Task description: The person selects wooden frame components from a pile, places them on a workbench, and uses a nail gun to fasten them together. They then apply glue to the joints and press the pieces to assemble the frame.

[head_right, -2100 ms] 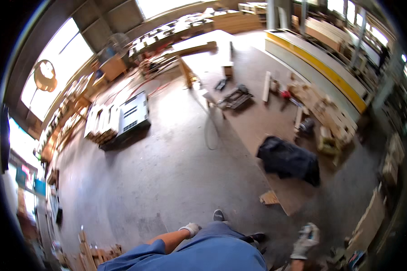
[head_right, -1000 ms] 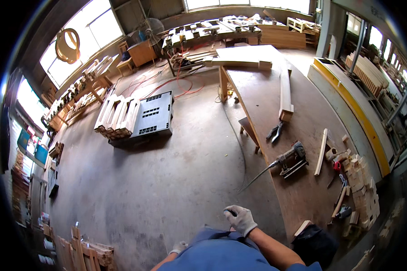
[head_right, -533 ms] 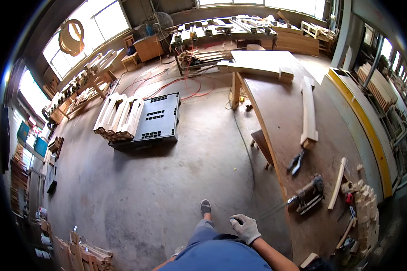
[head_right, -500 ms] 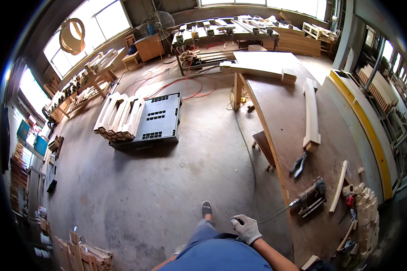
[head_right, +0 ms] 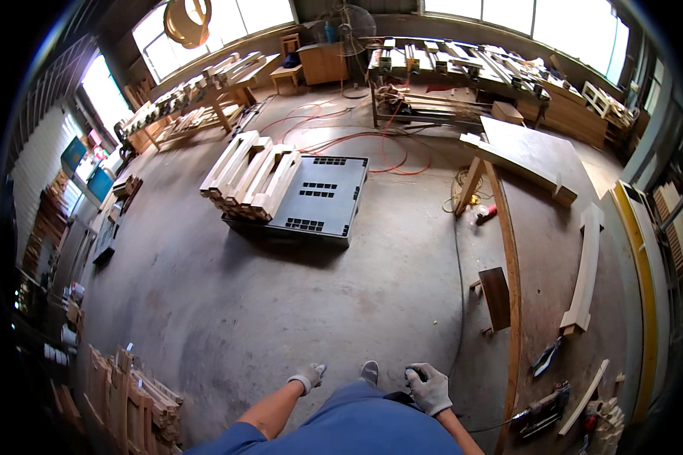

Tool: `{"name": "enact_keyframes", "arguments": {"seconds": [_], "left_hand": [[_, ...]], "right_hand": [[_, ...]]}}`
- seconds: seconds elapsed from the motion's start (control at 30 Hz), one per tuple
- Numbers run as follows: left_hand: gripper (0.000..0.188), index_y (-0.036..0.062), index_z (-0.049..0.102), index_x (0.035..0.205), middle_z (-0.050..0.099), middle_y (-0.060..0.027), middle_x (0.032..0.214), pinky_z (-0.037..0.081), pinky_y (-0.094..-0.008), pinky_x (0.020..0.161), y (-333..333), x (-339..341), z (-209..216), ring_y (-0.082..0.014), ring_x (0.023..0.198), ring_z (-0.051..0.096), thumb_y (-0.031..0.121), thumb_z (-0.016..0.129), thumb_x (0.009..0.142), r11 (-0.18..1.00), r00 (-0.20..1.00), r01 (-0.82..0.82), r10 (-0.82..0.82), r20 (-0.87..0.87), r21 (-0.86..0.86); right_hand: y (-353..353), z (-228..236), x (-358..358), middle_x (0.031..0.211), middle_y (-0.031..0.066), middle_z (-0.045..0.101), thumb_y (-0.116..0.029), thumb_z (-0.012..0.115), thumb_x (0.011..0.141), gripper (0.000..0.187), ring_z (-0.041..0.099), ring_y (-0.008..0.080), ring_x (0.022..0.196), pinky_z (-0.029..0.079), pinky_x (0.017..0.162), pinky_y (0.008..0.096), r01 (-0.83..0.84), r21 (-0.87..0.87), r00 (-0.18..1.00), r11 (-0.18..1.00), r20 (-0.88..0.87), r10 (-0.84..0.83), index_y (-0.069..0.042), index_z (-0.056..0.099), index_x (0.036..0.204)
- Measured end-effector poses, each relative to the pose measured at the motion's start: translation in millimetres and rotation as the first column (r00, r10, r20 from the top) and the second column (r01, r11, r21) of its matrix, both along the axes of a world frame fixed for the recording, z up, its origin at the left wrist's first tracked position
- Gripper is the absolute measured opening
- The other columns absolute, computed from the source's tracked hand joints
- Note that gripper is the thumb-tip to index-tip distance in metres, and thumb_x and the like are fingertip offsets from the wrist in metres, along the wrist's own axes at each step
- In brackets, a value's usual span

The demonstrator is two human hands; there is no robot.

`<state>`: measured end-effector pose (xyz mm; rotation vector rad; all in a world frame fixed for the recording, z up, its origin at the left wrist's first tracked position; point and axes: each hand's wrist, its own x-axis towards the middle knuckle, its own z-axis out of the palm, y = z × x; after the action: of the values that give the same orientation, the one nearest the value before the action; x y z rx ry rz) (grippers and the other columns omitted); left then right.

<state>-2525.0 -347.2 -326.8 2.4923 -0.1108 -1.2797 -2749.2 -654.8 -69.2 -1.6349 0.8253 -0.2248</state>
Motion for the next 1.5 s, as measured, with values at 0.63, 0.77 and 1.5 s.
{"name": "enact_keyframes", "arguments": {"seconds": [0.63, 0.77, 1.5], "left_hand": [[0.057, 0.0075, 0.072, 0.125, 0.066, -0.0206, 0.133, 0.049, -0.0462, 0.105, -46, -64, -6, -0.0397, 0.123, 0.063, 0.053, 0.049, 0.100, 0.850, 0.859, 0.508, -0.512, -0.008, 0.138], [0.059, 0.0055, 0.074, 0.122, 0.067, -0.0225, 0.130, 0.050, -0.0469, 0.103, -85, -66, 44, -0.0414, 0.120, 0.065, 0.054, 0.051, 0.098, 0.886, 0.891, 0.453, -0.455, -0.002, 0.095], [0.031, 0.0131, 0.079, 0.113, 0.077, -0.0105, 0.116, 0.057, -0.0342, 0.090, 37, -26, -129, -0.0255, 0.101, 0.074, 0.033, 0.071, 0.091, 0.985, 0.997, 0.066, -0.070, -0.020, -0.159]], "right_hand": [[-62, -14, -26, 0.086, 0.0058, 0.074, -0.012, 0.068, 0.096, 0.018, 0.069, 0.0111, 0.074, 0.057, 0.069, 0.0284, 0.009, -0.013, 0.997, 1.000, 0.082, -0.007, 0.003, 0.073, 0.104], [-75, -22, -33, 0.087, 0.0060, 0.074, -0.012, 0.068, 0.096, 0.018, 0.069, 0.0107, 0.076, 0.058, 0.068, 0.0286, 0.036, 0.058, 0.993, 0.998, 0.113, -0.042, 0.003, 0.072, 0.105], [-52, 14, 1, 0.107, 0.0159, 0.075, -0.031, 0.062, 0.096, 0.031, 0.071, 0.0341, 0.102, 0.054, 0.092, 0.0418, -0.099, -0.219, 0.993, 0.971, -0.078, 0.084, -0.008, 0.074, 0.113]]}}
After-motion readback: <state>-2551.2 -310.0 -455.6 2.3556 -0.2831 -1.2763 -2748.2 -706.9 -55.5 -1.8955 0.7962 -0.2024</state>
